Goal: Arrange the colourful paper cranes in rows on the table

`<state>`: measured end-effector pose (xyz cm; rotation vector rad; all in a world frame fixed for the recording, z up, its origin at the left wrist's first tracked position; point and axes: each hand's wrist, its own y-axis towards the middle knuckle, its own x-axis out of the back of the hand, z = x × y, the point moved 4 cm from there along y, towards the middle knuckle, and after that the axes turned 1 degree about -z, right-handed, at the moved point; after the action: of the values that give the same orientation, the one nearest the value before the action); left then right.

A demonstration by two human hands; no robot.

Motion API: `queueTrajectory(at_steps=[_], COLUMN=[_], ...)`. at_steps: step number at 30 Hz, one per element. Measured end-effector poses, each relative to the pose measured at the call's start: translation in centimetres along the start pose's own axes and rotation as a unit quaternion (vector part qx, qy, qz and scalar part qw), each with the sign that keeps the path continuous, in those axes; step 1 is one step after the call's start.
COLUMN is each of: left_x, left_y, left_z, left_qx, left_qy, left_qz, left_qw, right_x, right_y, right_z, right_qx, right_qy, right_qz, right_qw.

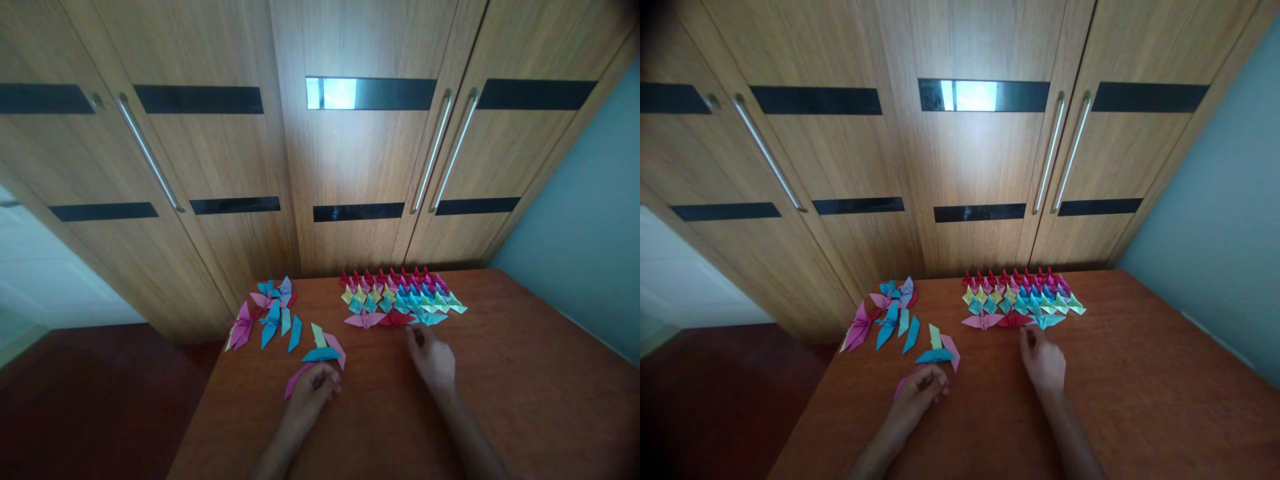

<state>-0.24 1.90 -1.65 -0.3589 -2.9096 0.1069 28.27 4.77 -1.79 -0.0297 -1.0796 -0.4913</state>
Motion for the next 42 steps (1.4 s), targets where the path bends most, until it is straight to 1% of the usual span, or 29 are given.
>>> queueTrajectory(at_steps=[1, 3, 4, 6, 8, 10, 12, 13, 15, 17, 22, 25, 27, 29, 31, 33, 35, 36, 39, 41, 42], left_x=[0.7, 2.7, 4.1, 7.3, 10.4, 12.6, 14.0, 14.3, 14.6, 14.6, 14.4, 14.4, 14.3, 14.0, 13.3, 12.2, 10.6, 9.5, 5.8, 3.3, 2.2], left_y=[0.3, 0.9, 1.2, 1.8, 2.3, 2.7, 3.1, 3.4, 4.0, 4.6, 5.3, 5.1, 4.8, 4.3, 3.7, 3.1, 2.5, 2.2, 1.1, 0.3, -0.2], left_z=[0.0, -0.2, -0.3, -0.9, -1.5, -2.3, -2.8, -2.9, -2.7, -2.4, -1.6, -1.6, -2.0, -2.7, -3.4, -4.0, -4.5, -4.7, -5.4, -6.0, -6.3], left_qx=[-0.010, -0.034, -0.044, -0.056, -0.044, -0.045, -0.031, -0.017, 0.013, 0.027, 0.006, 0.005, -0.001, -0.017, -0.044, -0.076, -0.105, -0.120, -0.158, -0.179, -0.189], left_qy=[0.013, 0.055, 0.086, 0.167, 0.276, 0.381, 0.454, 0.480, 0.514, 0.531, 0.541, 0.524, 0.509, 0.489, 0.460, 0.431, 0.413, 0.407, 0.388, 0.372, 0.364], left_qz=[-0.008, -0.035, -0.058, -0.131, -0.204, -0.255, -0.273, -0.271, -0.251, -0.230, -0.212, -0.210, -0.217, -0.221, -0.215, -0.201, -0.178, -0.159, -0.078, -0.030, -0.012], left_qw=[1.000, 0.997, 0.994, 0.976, 0.938, 0.888, 0.847, 0.834, 0.820, 0.815, 0.814, 0.825, 0.833, 0.844, 0.860, 0.876, 0.887, 0.891, 0.905, 0.910, 0.912], right_x=[-0.6, -1.9, -2.4, -3.4, -3.8, -4.0, -3.9, -3.9, -3.8, -3.7, -3.4, -3.5, -3.6, -3.7, -3.7, -3.4, -2.9, -2.6, -1.7, -1.5, -1.4], right_y=[-0.6, -1.9, -2.4, -3.2, -3.6, -3.6, -3.5, -3.5, -3.4, -3.5, -3.7, -3.7, -3.6, -3.6, -3.5, -3.5, -3.6, -3.7, -4.5, -5.2, -5.5], right_z=[0.9, 2.4, 2.9, 3.4, 3.6, 3.5, 3.5, 3.5, 3.6, 3.7, 3.9, 3.9, 3.8, 3.7, 3.7, 4.0, 4.6, 5.1, 7.0, 8.2, 8.8], right_qx=[0.023, 0.063, 0.078, 0.099, 0.112, 0.119, 0.124, 0.127, 0.131, 0.134, 0.139, 0.137, 0.136, 0.135, 0.130, 0.124, 0.123, 0.124, 0.120, 0.112, 0.111], right_qy=[0.029, 0.071, 0.082, 0.086, 0.084, 0.088, 0.097, 0.100, 0.099, 0.098, 0.107, 0.108, 0.112, 0.120, 0.132, 0.160, 0.214, 0.249, 0.353, 0.394, 0.405], right_qz=[0.011, 0.038, 0.052, 0.072, 0.080, 0.082, 0.086, 0.088, 0.090, 0.090, 0.090, 0.087, 0.088, 0.089, 0.090, 0.093, 0.104, 0.114, 0.155, 0.181, 0.188], right_qw=[0.999, 0.995, 0.992, 0.989, 0.987, 0.985, 0.984, 0.983, 0.982, 0.982, 0.980, 0.981, 0.980, 0.980, 0.979, 0.975, 0.964, 0.954, 0.915, 0.894, 0.888])
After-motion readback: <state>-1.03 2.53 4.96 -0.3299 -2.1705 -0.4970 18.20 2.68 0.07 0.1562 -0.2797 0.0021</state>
